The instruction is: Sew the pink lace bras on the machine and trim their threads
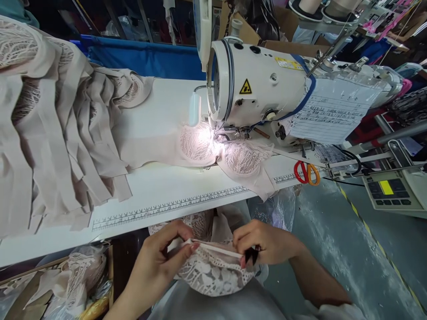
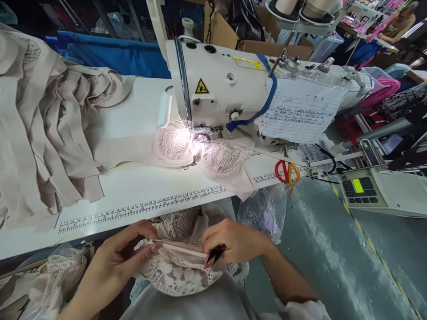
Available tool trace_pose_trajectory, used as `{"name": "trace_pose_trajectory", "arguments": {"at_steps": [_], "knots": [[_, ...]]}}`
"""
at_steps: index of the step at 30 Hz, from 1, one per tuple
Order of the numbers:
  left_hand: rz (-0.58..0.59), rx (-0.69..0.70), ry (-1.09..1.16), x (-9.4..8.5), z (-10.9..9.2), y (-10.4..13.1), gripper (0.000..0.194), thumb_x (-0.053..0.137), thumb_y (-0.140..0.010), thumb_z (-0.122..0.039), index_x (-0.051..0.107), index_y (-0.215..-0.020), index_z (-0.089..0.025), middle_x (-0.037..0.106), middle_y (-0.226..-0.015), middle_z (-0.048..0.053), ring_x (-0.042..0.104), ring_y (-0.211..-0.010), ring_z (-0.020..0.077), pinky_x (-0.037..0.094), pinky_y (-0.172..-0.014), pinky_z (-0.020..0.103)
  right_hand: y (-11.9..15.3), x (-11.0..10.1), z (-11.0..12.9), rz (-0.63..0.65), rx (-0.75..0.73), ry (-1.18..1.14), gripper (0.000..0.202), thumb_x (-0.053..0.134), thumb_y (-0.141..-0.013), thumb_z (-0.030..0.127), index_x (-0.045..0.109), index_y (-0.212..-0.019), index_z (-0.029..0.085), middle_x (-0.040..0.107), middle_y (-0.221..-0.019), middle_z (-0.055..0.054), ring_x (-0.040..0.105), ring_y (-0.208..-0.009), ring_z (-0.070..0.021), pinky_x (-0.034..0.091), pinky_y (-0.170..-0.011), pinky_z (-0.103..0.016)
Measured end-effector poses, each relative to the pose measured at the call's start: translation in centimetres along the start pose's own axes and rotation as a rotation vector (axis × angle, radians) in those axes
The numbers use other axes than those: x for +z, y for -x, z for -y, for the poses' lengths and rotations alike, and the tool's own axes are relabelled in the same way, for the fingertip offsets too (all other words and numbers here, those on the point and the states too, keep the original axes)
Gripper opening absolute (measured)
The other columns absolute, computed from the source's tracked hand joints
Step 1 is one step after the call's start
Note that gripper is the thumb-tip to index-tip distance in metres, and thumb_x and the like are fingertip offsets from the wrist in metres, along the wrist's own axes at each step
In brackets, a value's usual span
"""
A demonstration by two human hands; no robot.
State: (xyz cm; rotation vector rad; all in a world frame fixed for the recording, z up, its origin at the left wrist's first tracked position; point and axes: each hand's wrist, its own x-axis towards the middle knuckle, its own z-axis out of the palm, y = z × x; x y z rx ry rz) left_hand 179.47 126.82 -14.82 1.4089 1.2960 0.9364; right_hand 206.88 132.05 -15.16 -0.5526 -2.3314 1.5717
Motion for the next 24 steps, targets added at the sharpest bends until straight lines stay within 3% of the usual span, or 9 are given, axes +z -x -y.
{"name": "trace_pose_trajectory", "arguments": {"at_steps": [2,6,10,13,16,18,24], "knots": [[-0.017,0.005,0.055,-0.6,0.5,-0.1,0.007,0.07,-0.087,-0.028,0.068,-0.082,-0.023,0.066,-0.079,0.002,0.061,-0.073,0.0168,0.046,-0.064,0.022,0.6,-0.7,-0.2,-0.041,0.044,-0.097,0.023,0.069,-0.091,0.031,0.069,-0.074,0.016,0.066,-0.086,-0.006,0.063,-0.07,-0.0126,0.048,-0.061,-0.021],[-0.139,0.053,0.091,-0.9,1.9,-0.2,0.003,0.073,-0.084,-0.023,0.072,-0.085,-0.026,0.065,-0.084,0.001,0.059,-0.078,0.0167,0.045,-0.065,0.023,1.3,-1.3,-0.5,-0.315,0.076,-0.064,0.028,0.069,-0.092,0.04,0.073,-0.078,0.016,0.068,-0.086,-0.008,0.063,-0.071,-0.0143,0.047,-0.057,-0.023],[-0.25,0.091,0.051,-0.4,2.7,0.0,0.009,0.075,-0.082,-0.02,0.075,-0.085,-0.028,0.065,-0.083,0.001,0.058,-0.078,0.0175,0.046,-0.065,0.024,1.1,-0.8,-0.9,-0.533,-0.024,0.144,0.013,0.072,-0.091,0.032,0.075,-0.084,0.021,0.074,-0.083,-0.007,0.066,-0.073,-0.0174,0.053,-0.068,-0.032],[-0.323,0.1,0.035,-0.1,2.8,0.0,0.01,0.077,-0.08,-0.019,0.076,-0.082,-0.028,0.067,-0.085,0.001,0.06,-0.083,0.0192,0.048,-0.07,0.026,0.6,-0.1,-1.4,-0.66,-0.066,0.374,0.008,0.07,-0.091,0.019,0.075,-0.097,0.023,0.078,-0.09,-0.007,0.068,-0.074,-0.019,0.054,-0.064,-0.033],[-0.375,0.089,0.042,0.2,2.6,-0.1,0.008,0.077,-0.079,-0.02,0.075,-0.08,-0.028,0.069,-0.089,0.002,0.062,-0.087,0.0204,0.05,-0.075,0.028,0.2,0.4,-1.5,-0.716,-0.082,0.502,0.011,0.069,-0.092,0.015,0.073,-0.098,0.023,0.078,-0.091,-0.007,0.068,-0.074,-0.0194,0.053,-0.061,-0.033],[-0.39,0.07,0.06,0.2,2.5,-0.1,0.006,0.077,-0.079,-0.021,0.075,-0.079,-0.027,0.07,-0.09,0.002,0.063,-0.087,0.0215,0.05,-0.077,0.03,0.1,0.5,-1.5,-0.731,-0.061,0.446,0.004,0.071,-0.091,0.019,0.071,-0.088,0.022,0.076,-0.085,-0.006,0.067,-0.071,-0.0187,0.054,-0.062,-0.033],[-0.373,0.097,0.044,0.2,2.7,-0.2,0.006,0.076,-0.08,-0.021,0.075,-0.08,-0.026,0.071,-0.088,0.003,0.061,-0.087,0.0224,0.048,-0.077,0.031,-0.2,0.6,-1.1,-0.788,0.036,0.249,0.024,0.074,-0.087,0.023,0.057,-0.071,0.022,0.067,-0.077,-0.004,0.065,-0.067,-0.0165,0.051,-0.055,-0.027]]}}
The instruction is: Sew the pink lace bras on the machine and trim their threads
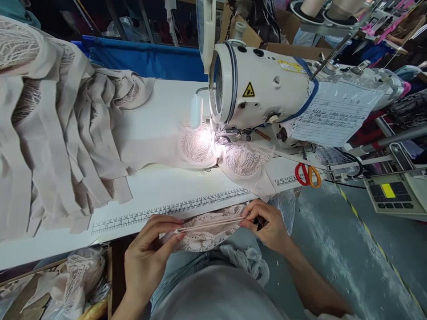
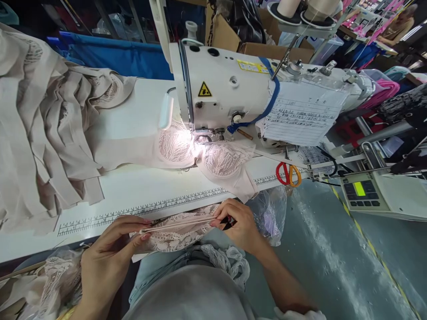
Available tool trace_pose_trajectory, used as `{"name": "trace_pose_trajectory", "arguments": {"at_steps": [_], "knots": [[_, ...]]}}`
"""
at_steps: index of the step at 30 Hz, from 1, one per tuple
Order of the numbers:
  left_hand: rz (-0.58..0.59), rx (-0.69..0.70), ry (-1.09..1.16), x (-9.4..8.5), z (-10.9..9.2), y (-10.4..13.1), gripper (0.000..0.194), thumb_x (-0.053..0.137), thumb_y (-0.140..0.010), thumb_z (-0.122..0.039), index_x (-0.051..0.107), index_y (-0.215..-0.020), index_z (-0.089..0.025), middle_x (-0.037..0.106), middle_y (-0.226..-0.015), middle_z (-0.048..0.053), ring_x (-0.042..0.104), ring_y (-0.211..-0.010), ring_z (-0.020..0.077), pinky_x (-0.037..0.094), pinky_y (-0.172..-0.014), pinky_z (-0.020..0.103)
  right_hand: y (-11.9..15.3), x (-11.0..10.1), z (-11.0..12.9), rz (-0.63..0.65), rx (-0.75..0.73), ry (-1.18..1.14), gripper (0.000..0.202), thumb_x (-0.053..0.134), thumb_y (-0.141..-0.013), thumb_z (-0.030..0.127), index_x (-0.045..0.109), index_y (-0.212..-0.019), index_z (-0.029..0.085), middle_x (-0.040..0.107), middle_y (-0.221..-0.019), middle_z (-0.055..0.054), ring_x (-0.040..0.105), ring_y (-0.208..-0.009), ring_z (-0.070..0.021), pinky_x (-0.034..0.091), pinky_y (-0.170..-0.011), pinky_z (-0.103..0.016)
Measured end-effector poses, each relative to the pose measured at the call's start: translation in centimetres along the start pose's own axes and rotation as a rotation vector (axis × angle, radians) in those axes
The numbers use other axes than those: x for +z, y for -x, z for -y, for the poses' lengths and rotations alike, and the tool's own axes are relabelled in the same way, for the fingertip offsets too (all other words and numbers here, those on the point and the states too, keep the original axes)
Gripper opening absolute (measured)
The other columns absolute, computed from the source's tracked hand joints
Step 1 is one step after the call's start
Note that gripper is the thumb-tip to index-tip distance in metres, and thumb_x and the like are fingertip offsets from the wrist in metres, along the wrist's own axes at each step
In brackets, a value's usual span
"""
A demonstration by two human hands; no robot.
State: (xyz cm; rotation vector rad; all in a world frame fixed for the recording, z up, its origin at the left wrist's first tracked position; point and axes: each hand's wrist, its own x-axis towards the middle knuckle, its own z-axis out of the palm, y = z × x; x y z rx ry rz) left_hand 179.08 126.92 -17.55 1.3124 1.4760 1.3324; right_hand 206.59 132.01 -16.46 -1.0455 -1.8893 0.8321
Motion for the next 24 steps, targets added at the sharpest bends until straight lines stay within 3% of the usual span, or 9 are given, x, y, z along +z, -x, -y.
{"name": "trace_pose_trajectory", "arguments": {"at_steps": [4,9,12,16,18,20,23,24], "knots": [[-0.007,0.039,-0.044,0.2,-0.3,-0.2,0.007,0.073,-0.083,-0.019,0.074,-0.081,-0.027,0.071,-0.088,0.002,0.06,-0.086,0.0223,0.047,-0.078,0.032,0.2,0.5,0.0,-0.04,0.038,-0.005,0.024,0.071,-0.088,0.017,0.053,-0.074,0.022,0.065,-0.075,-0.001,0.062,-0.064,-0.0145,0.049,-0.055,-0.025],[-0.013,0.051,-0.055,0.5,-0.4,-0.2,0.009,0.072,-0.084,-0.018,0.074,-0.081,-0.027,0.071,-0.087,0.001,0.06,-0.086,0.0218,0.046,-0.079,0.033,0.4,0.8,0.1,-0.011,0.13,0.081,0.006,0.07,-0.091,0.024,0.066,-0.095,0.022,0.062,-0.075,0.001,0.054,-0.058,-0.012,0.044,-0.053,-0.024],[-0.002,0.04,-0.028,0.4,0.3,0.0,0.009,0.073,-0.084,-0.018,0.075,-0.082,-0.026,0.07,-0.088,0.002,0.06,-0.088,0.0218,0.047,-0.081,0.033,-0.1,0.2,0.5,0.038,0.173,0.044,0.008,0.069,-0.092,0.027,0.07,-0.087,0.021,0.063,-0.079,-0.002,0.051,-0.058,-0.0116,0.041,-0.053,-0.024],[0.011,0.014,0.033,-0.3,1.5,0.0,0.005,0.074,-0.084,-0.02,0.073,-0.083,-0.025,0.068,-0.092,0.002,0.062,-0.09,0.0209,0.05,-0.075,0.029,-1.0,-1.4,1.2,0.17,0.216,-0.235,0.014,0.074,-0.087,0.028,0.07,-0.076,0.021,0.059,-0.072,0.0,0.046,-0.057,-0.0112,0.037,-0.05,-0.024],[0.11,-0.033,0.066,-0.7,1.6,-0.3,0.004,0.072,-0.087,-0.023,0.072,-0.084,-0.026,0.067,-0.094,0.002,0.063,-0.092,0.0198,0.051,-0.074,0.026,-1.3,-2.0,1.8,0.256,0.211,-0.368,0.012,0.077,-0.083,0.024,0.069,-0.074,0.021,0.058,-0.07,0.001,0.043,-0.057,-0.0103,0.036,-0.05,-0.023],[0.288,-0.069,0.069,-0.6,1.1,-0.6,0.005,0.068,-0.09,-0.031,0.07,-0.092,-0.026,0.066,-0.107,0.004,0.063,-0.101,0.021,0.052,-0.079,0.026,-1.5,-1.9,2.5,0.305,0.221,-0.401,0.011,0.077,-0.081,0.018,0.069,-0.074,0.02,0.058,-0.071,0.002,0.043,-0.057,-0.0095,0.035,-0.05,-0.022],[0.557,0.027,0.022,0.6,-0.4,-0.7,0.033,0.069,-0.089,-0.043,0.064,-0.118,-0.028,0.057,-0.132,0.009,0.056,-0.12,0.0263,0.05,-0.093,0.032,-1.5,-0.3,3.9,0.319,0.199,-0.246,0.012,0.074,-0.08,0.011,0.068,-0.076,0.019,0.06,-0.074,0.001,0.051,-0.064,-0.0112,0.039,-0.055,-0.022],[0.604,0.091,0.009,1.3,-0.9,-0.7,0.032,0.069,-0.089,-0.042,0.063,-0.118,-0.027,0.057,-0.131,0.009,0.056,-0.119,0.0259,0.049,-0.095,0.033,-1.5,0.3,4.2,0.325,0.165,-0.177,0.012,0.073,-0.08,0.01,0.067,-0.077,0.019,0.061,-0.075,0.001,0.054,-0.068,-0.0123,0.041,-0.059,-0.023]]}}
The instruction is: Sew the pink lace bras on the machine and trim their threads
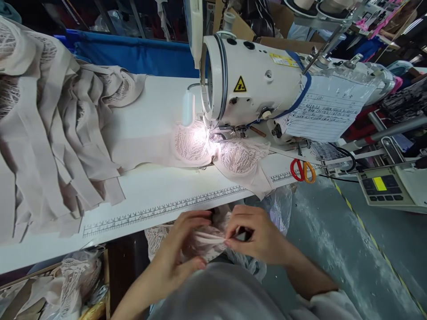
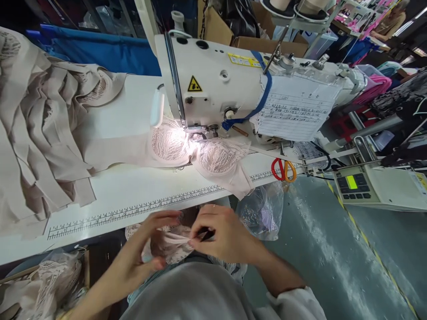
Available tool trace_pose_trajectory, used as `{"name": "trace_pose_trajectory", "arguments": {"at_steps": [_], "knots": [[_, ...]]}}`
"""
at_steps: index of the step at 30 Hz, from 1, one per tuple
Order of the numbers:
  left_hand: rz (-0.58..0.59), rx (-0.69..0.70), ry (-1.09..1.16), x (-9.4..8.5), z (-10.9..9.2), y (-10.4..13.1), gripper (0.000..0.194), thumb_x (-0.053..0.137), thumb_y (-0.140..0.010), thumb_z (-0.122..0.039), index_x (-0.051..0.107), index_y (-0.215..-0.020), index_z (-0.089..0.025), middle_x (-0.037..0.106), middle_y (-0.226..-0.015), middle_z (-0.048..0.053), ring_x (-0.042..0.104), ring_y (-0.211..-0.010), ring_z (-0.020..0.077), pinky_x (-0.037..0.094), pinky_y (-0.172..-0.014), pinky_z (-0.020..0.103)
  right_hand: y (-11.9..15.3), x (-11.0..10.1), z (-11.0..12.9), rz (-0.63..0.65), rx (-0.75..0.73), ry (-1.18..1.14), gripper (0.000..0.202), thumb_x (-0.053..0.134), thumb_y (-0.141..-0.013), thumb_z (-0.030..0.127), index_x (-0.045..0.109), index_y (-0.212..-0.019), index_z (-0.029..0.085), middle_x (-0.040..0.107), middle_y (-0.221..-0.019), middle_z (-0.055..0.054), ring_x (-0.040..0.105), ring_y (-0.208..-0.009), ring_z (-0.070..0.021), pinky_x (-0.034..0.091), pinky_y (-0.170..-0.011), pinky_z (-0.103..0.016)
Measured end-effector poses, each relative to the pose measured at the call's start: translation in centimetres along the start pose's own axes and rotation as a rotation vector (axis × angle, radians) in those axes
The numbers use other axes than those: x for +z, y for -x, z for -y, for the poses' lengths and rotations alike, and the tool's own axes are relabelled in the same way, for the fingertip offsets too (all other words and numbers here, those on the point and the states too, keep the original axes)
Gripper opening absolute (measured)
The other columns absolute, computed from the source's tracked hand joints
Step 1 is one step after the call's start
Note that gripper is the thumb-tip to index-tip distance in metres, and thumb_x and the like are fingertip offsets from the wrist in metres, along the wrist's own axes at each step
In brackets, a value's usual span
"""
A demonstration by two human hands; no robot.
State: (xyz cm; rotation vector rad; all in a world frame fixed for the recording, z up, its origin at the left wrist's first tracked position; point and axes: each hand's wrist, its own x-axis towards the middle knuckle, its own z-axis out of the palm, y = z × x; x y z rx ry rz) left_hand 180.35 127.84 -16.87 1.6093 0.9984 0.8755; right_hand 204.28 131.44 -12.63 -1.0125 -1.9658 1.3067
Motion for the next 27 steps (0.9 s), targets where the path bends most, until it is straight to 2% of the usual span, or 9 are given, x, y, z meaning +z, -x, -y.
{"name": "trace_pose_trajectory", "arguments": {"at_steps": [2,4,5,10,13,16,20,24,27], "knots": [[0.002,0.092,-0.044,1.1,-0.7,-0.7,0.009,0.063,-0.095,-0.031,0.066,-0.101,-0.025,0.062,-0.113,0.006,0.059,-0.106,0.0209,0.049,-0.089,0.029,-0.3,1.2,0.2,0.027,-0.064,0.102,0.012,0.073,-0.08,0.01,0.066,-0.078,0.019,0.063,-0.077,0.0,0.057,-0.073,-0.0141,0.044,-0.065,-0.025],[-0.042,0.137,-0.049,1.9,-0.9,-1.2,0.018,0.056,-0.098,-0.02,0.063,-0.082,-0.022,0.061,-0.093,0.003,0.059,-0.091,0.0165,0.047,-0.08,0.026,-0.4,1.7,0.0,0.055,-0.104,0.128,0.01,0.072,-0.082,0.012,0.065,-0.079,0.019,0.064,-0.078,0.0,0.059,-0.075,-0.0144,0.045,-0.068,-0.025],[-0.054,0.138,-0.041,2.1,-1.0,-1.4,0.021,0.054,-0.098,-0.017,0.061,-0.079,-0.021,0.06,-0.09,0.003,0.058,-0.088,0.0157,0.047,-0.077,0.025,-0.4,1.7,-0.1,0.059,-0.104,0.125,0.01,0.072,-0.083,0.013,0.065,-0.079,0.019,0.064,-0.078,0.0,0.059,-0.074,-0.0142,0.045,-0.068,-0.025],[-0.027,0.179,-0.062,2.4,-0.9,-1.9,0.005,0.065,-0.092,-0.017,0.063,-0.09,-0.02,0.064,-0.092,0.004,0.057,-0.088,0.0175,0.047,-0.079,0.028,-0.2,0.9,-0.5,0.011,-0.056,0.12,0.012,0.071,-0.083,0.011,0.065,-0.077,0.019,0.063,-0.075,0.0,0.058,-0.071,-0.0135,0.045,-0.065,-0.024],[-0.051,0.228,-0.109,2.5,-1.0,-2.1,0.014,0.064,-0.09,-0.007,0.064,-0.086,-0.02,0.063,-0.085,0.001,0.056,-0.084,0.0157,0.046,-0.078,0.027,-0.1,0.8,-0.8,0.01,-0.073,0.14,0.012,0.069,-0.084,0.01,0.064,-0.079,0.02,0.064,-0.076,0.0,0.058,-0.074,-0.0137,0.045,-0.067,-0.024],[-0.074,0.188,-0.071,2.3,-1.2,-2.2,0.015,0.063,-0.091,-0.007,0.064,-0.084,-0.02,0.062,-0.083,0.001,0.057,-0.08,0.0145,0.046,-0.074,0.025,0.1,0.6,-1.6,0.015,-0.044,0.146,0.014,0.072,-0.082,0.013,0.061,-0.089,0.02,0.063,-0.081,0.001,0.057,-0.071,-0.0119,0.043,-0.063,-0.022],[-0.042,0.075,0.032,1.5,-1.2,-2.1,0.014,0.063,-0.092,-0.012,0.064,-0.081,-0.021,0.063,-0.083,0.002,0.059,-0.082,0.0155,0.047,-0.071,0.024,0.8,-0.2,-3.2,-0.028,-0.02,0.143,0.022,0.074,-0.082,0.019,0.056,-0.095,0.021,0.05,-0.07,0.007,0.044,-0.055,-0.008,0.035,-0.052,-0.02],[-0.031,0.019,0.101,1.2,-1.0,-2.0,0.014,0.062,-0.093,-0.016,0.065,-0.08,-0.022,0.063,-0.083,0.003,0.06,-0.082,0.0165,0.046,-0.068,0.024,1.1,-0.8,-3.9,0.027,-0.079,0.104,0.016,0.074,-0.086,0.023,0.058,-0.092,0.021,0.061,-0.081,0.002,0.048,-0.06,-0.0083,0.038,-0.055,-0.02],[-0.035,-0.003,0.123,1.3,-0.9,-2.0,0.015,0.062,-0.093,-0.019,0.066,-0.079,-0.021,0.063,-0.082,0.003,0.059,-0.08,0.0163,0.046,-0.066,0.024,0.8,-1.1,-4.0,0.07,-0.044,0.048,0.017,0.076,-0.085,0.026,0.062,-0.093,0.021,0.066,-0.089,-0.002,0.055,-0.068,-0.0111,0.041,-0.056,-0.021]]}}
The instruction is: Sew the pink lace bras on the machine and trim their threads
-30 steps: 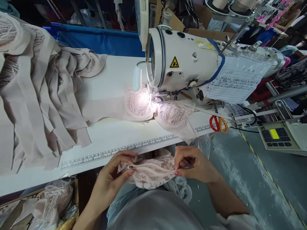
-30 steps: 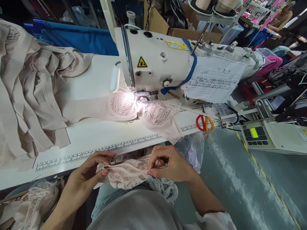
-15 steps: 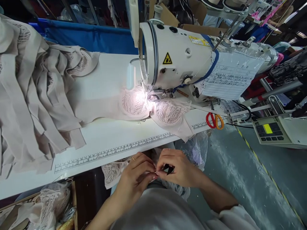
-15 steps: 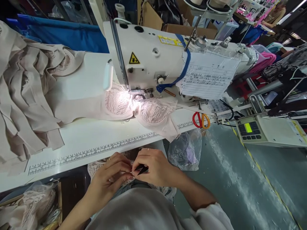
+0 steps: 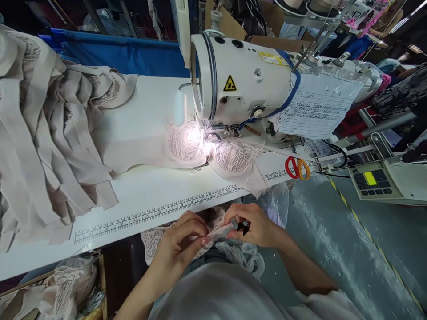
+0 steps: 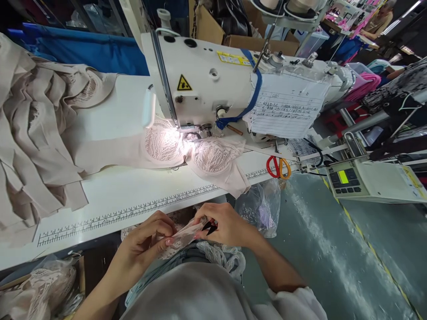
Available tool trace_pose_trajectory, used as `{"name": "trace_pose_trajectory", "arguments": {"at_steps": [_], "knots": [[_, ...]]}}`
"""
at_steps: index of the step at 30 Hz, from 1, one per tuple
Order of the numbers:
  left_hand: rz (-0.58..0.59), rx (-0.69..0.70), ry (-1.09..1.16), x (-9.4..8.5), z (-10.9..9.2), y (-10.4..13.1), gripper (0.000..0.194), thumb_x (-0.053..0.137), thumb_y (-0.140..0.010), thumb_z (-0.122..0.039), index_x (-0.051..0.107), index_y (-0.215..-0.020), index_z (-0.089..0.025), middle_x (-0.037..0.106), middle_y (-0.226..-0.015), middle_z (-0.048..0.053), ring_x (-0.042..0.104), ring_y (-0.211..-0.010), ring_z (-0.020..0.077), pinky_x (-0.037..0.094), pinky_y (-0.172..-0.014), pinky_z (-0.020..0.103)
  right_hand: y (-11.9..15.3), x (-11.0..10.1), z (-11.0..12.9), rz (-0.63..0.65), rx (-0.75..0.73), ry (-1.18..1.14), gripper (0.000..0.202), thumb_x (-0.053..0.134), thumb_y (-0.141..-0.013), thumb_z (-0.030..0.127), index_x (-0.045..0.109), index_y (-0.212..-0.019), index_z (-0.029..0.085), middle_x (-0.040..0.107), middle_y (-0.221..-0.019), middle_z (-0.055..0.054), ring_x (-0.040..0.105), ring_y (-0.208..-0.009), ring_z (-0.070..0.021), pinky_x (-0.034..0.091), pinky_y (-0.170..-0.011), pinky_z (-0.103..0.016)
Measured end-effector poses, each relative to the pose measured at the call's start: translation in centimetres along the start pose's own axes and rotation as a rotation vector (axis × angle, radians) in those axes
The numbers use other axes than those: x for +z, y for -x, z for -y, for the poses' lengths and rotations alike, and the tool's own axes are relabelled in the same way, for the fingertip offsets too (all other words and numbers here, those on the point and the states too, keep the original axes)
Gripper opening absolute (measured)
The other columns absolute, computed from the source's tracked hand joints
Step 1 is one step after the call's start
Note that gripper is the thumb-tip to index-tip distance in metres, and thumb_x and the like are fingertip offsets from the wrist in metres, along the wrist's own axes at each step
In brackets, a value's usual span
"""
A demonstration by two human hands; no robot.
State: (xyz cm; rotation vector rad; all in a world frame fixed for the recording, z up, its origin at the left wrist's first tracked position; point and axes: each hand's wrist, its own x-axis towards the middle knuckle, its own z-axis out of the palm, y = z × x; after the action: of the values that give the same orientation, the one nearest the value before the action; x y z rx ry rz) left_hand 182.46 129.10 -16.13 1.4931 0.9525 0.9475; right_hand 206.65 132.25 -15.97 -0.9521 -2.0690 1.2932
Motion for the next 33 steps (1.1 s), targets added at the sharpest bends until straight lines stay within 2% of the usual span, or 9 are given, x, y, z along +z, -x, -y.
{"name": "trace_pose_trajectory", "arguments": {"at_steps": [5,9,12,18,22,24,28,31,33], "knots": [[0.002,-0.067,0.037,-0.1,-0.1,0.1,0.016,0.063,-0.093,-0.024,0.066,-0.078,-0.02,0.066,-0.089,0.006,0.064,-0.085,0.0172,0.049,-0.069,0.023,-0.6,-0.1,-0.1,-0.013,-0.027,-0.116,0.007,0.071,-0.087,0.022,0.065,-0.085,0.019,0.069,-0.093,-0.007,0.065,-0.087,-0.0189,0.045,-0.058,-0.023],[0.002,-0.148,0.101,0.1,-0.2,0.3,0.018,0.062,-0.093,-0.026,0.064,-0.077,-0.018,0.072,-0.097,0.01,0.068,-0.092,0.0202,0.053,-0.074,0.025,-0.8,0.0,0.4,-0.105,0.027,-0.194,0.011,0.067,-0.091,0.026,0.065,-0.083,0.018,0.069,-0.088,-0.006,0.059,-0.069,-0.0138,0.039,-0.051,-0.022],[-0.026,-0.165,0.096,0.3,-0.3,0.4,0.02,0.062,-0.092,-0.023,0.061,-0.073,-0.018,0.074,-0.093,0.01,0.069,-0.085,0.019,0.053,-0.072,0.025,-0.8,0.2,0.7,-0.133,0.082,-0.29,0.018,0.066,-0.092,0.029,0.06,-0.08,0.018,0.068,-0.087,-0.005,0.05,-0.058,-0.0094,0.038,-0.051,-0.021],[-0.026,-0.162,0.032,0.5,-0.5,0.1,0.022,0.057,-0.089,-0.017,0.054,-0.067,-0.019,0.073,-0.09,0.008,0.067,-0.077,0.0161,0.053,-0.064,0.023,-0.8,0.8,1.1,-0.208,0.111,-0.294,0.019,0.067,-0.089,0.024,0.053,-0.077,0.019,0.064,-0.084,-0.003,0.047,-0.058,-0.0091,0.036,-0.051,-0.021],[-0.064,-0.169,-0.03,1.1,-0.5,-0.3,0.007,0.06,-0.086,-0.015,0.058,-0.088,-0.021,0.071,-0.098,0.005,0.068,-0.086,0.0166,0.054,-0.072,0.024,-0.7,1.3,1.5,-0.212,0.137,-0.235,0.013,0.065,-0.086,0.018,0.053,-0.087,0.021,0.056,-0.077,0.002,0.044,-0.059,-0.0091,0.036,-0.053,-0.021],[-0.059,-0.152,-0.089,1.6,-0.3,-0.4,0.019,0.067,-0.085,-0.021,0.063,-0.103,-0.022,0.072,-0.101,0.006,0.069,-0.091,0.019,0.054,-0.079,0.028,-0.7,1.6,1.8,-0.185,0.15,-0.188,0.014,0.067,-0.085,0.019,0.053,-0.09,0.022,0.05,-0.072,0.005,0.042,-0.057,-0.009,0.035,-0.052,-0.02],[-0.099,-0.195,-0.187,2.6,0.4,-0.6,0.014,0.067,-0.087,-0.033,0.073,-0.082,-0.021,0.07,-0.075,0.002,0.064,-0.07,0.0173,0.048,-0.064,0.025,-0.8,2.1,2.0,-0.164,0.161,-0.154,0.015,0.07,-0.086,0.026,0.056,-0.089,0.021,0.05,-0.069,0.006,0.044,-0.057,-0.0091,0.035,-0.052,-0.02],[-0.158,-0.317,-0.079,2.9,0.6,-0.6,0.026,0.066,-0.086,-0.038,0.07,-0.068,-0.018,0.063,-0.061,0.0,0.054,-0.057,0.014,0.039,-0.053,0.022,-0.8,1.9,1.6,-0.216,0.14,-0.149,0.017,0.063,-0.095,0.036,0.061,-0.09,0.019,0.061,-0.079,0.0,0.052,-0.061,-0.0105,0.04,-0.055,-0.022],[-0.172,-0.396,0.041,2.9,0.3,-0.7,0.029,0.067,-0.083,-0.041,0.071,-0.068,-0.017,0.061,-0.059,0.0,0.05,-0.054,0.0129,0.036,-0.05,0.022,-0.7,1.6,1.2,-0.233,0.181,-0.17,0.035,0.05,-0.102,0.046,0.061,-0.083,0.018,0.06,-0.072,0.0,0.051,-0.055,-0.0102,0.04,-0.054,-0.023]]}}
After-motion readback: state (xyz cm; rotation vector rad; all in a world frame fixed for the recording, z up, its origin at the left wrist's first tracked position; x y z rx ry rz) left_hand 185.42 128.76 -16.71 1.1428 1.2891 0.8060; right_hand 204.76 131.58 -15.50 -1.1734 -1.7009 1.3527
